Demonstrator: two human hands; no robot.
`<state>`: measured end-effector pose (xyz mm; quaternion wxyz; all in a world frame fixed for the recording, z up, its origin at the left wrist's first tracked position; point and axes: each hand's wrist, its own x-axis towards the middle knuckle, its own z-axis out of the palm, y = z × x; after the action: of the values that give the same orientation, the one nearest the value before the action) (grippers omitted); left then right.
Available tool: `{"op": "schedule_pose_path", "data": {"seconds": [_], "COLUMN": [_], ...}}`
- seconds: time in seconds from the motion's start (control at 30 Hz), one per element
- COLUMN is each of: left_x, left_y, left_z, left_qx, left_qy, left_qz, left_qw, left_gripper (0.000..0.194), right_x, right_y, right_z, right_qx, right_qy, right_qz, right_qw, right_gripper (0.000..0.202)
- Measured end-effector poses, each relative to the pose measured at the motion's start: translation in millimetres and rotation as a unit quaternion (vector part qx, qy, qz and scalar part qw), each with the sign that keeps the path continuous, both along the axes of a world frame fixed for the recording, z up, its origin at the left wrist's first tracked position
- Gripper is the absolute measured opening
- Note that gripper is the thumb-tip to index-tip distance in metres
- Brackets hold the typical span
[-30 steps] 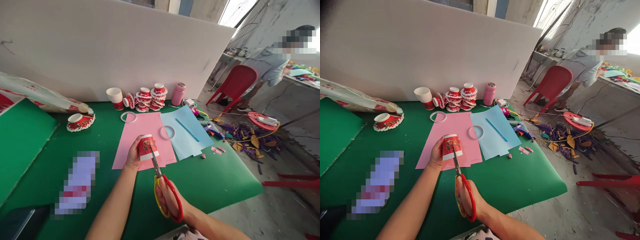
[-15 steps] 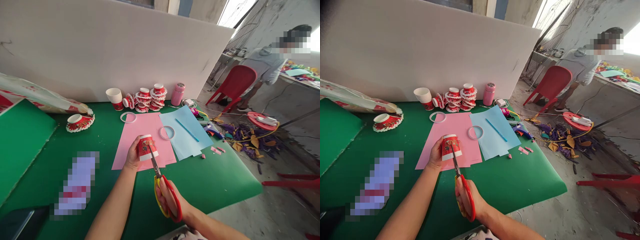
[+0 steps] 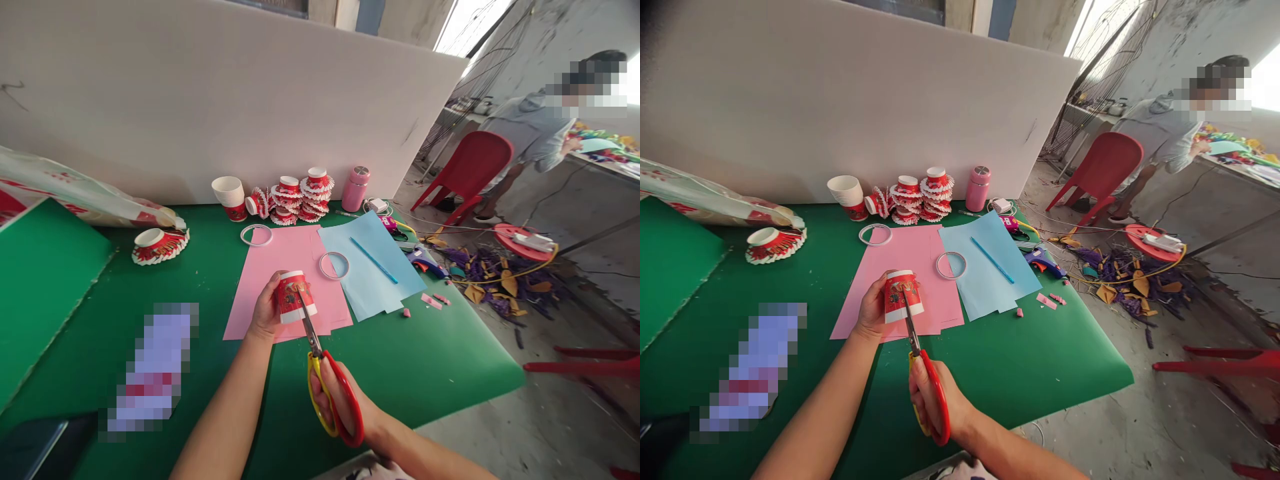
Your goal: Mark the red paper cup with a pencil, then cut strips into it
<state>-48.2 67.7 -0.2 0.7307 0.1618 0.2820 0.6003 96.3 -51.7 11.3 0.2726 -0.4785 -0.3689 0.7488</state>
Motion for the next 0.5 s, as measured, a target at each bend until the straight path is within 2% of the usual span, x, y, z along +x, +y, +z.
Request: {"op": "schedule_pose_path", "data": {"seconds": [0.5], "left_x": [-0.2], "left_y": [-0.6], "left_z": [0.3], "left_qx": [0.007], "left_qy": [-0.003], "left_qz": [-0.013], "left_qw": [1.0], "left_gripper": [0.013], "right_x": [0.2], "right_y": [-1.6], "right_z": [-8.4], "right_qx": [0.026], "right_qy": [-0.038], "right_qz": [0.015], "right_qw": [0.999], "right_gripper": [0.072]}}
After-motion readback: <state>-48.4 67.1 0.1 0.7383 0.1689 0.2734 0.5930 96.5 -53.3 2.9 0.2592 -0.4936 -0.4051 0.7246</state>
